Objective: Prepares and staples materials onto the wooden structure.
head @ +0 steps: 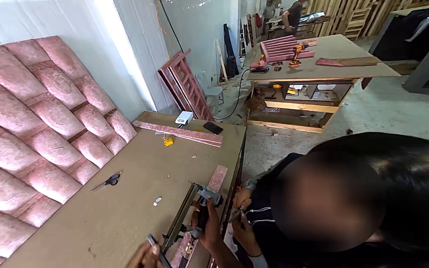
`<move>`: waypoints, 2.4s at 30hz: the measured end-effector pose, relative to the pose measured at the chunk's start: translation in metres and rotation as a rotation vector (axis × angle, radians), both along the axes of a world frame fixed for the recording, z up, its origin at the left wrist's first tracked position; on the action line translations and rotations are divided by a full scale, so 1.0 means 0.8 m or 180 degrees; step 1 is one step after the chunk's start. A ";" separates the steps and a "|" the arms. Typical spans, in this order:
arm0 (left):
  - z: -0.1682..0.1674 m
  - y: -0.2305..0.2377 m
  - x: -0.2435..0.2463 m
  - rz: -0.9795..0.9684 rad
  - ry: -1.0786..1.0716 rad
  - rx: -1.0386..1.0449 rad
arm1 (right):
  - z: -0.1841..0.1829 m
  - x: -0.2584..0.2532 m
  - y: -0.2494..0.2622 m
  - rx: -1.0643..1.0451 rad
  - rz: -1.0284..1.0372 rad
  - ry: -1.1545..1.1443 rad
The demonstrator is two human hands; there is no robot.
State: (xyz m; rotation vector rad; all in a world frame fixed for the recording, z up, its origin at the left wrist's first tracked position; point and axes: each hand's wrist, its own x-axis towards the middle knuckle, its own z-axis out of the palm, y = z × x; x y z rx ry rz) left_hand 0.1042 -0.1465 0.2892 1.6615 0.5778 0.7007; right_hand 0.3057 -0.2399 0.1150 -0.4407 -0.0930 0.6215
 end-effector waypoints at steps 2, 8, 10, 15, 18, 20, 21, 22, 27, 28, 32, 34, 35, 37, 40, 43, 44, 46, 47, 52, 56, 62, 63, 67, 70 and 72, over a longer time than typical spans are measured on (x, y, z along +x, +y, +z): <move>0.019 0.031 0.011 0.0011 -0.0111 -0.0015 | -0.023 -0.002 0.000 0.0094 0.0199 -0.0197; 0.021 0.075 0.038 0.0068 -0.0295 -0.0117 | 0.063 -0.033 0.012 -0.0219 0.0148 0.0220; 0.018 0.076 0.044 0.0025 -0.0302 -0.0070 | 0.065 -0.036 0.009 -0.0182 0.0171 0.0237; 0.015 0.077 0.060 -0.0154 -0.0258 -0.0138 | 0.063 -0.035 0.003 -0.0015 0.0191 0.0194; 0.016 0.084 0.069 -0.0440 -0.0354 -0.0340 | 0.067 -0.035 -0.003 0.0121 0.0245 0.0107; 0.014 0.092 0.074 -0.0768 -0.0523 -0.0436 | 0.071 -0.034 -0.006 0.0233 0.0276 -0.0018; 0.013 0.097 0.077 -0.0971 -0.0627 -0.0466 | 0.074 -0.034 -0.007 0.0234 0.0272 -0.0091; 0.013 0.103 0.079 -0.1173 -0.0719 -0.0491 | 0.077 -0.033 -0.009 0.0216 0.0272 -0.0154; 0.023 0.112 0.095 -0.1732 -0.0819 -0.0434 | 0.080 -0.035 -0.011 0.0381 0.0256 -0.0266; 0.026 0.110 0.098 -0.1785 -0.0789 -0.0344 | 0.080 -0.035 -0.012 0.0404 0.0248 -0.0270; 0.030 0.103 0.102 -0.1601 -0.0610 0.0316 | 0.079 -0.036 -0.015 0.0431 0.0238 -0.0226; 0.028 0.099 0.101 -0.1467 -0.0436 0.0608 | 0.080 -0.036 -0.017 0.0452 0.0197 -0.0235; 0.027 0.098 0.100 -0.1493 -0.0322 0.0707 | 0.080 -0.036 -0.018 0.0464 0.0175 -0.0240; 0.022 0.093 0.098 -0.1567 0.0031 0.0885 | 0.081 -0.036 -0.019 0.0495 0.0146 -0.0282; 0.017 0.087 0.094 -0.1433 0.0393 0.1011 | 0.087 -0.036 -0.018 0.0438 0.0058 -0.0262; 0.018 0.089 0.069 -0.0847 0.0074 0.0918 | 0.089 -0.036 -0.018 0.0448 0.0030 -0.0228; 0.018 0.091 0.051 -0.0774 -0.0064 0.0798 | 0.089 -0.036 -0.020 0.0429 0.0026 -0.0238; 0.010 0.095 0.008 -0.0809 -0.0215 0.0636 | 0.090 -0.035 -0.023 0.0400 0.0009 -0.0243; 0.002 0.097 -0.012 -0.0923 -0.0164 0.0521 | 0.093 -0.034 -0.024 0.0396 -0.0016 -0.0217; -0.056 0.121 -0.014 -0.1070 0.0435 -0.0069 | 0.098 -0.032 -0.027 0.0082 -0.0206 -0.0231; -0.145 0.177 0.016 -0.0952 0.1759 0.0625 | 0.082 -0.042 -0.045 -0.0373 -0.0211 -0.0352; -0.223 0.148 0.080 -0.1665 0.2363 0.1596 | 0.042 -0.077 -0.090 -0.0715 -0.0343 -0.0187; -0.230 0.141 0.094 -0.1661 0.2262 0.1557 | 0.042 -0.082 -0.095 -0.0657 -0.0362 -0.0193; -0.229 0.108 0.143 -0.1923 0.2566 0.1596 | 0.046 -0.087 -0.112 -0.0494 -0.0516 -0.0279; -0.231 0.102 0.160 -0.1948 0.2786 0.1480 | 0.048 -0.082 -0.121 -0.0457 -0.0653 -0.0267; -0.226 0.109 0.154 -0.1837 0.2557 0.1205 | 0.053 -0.082 -0.123 -0.0398 -0.0743 -0.0318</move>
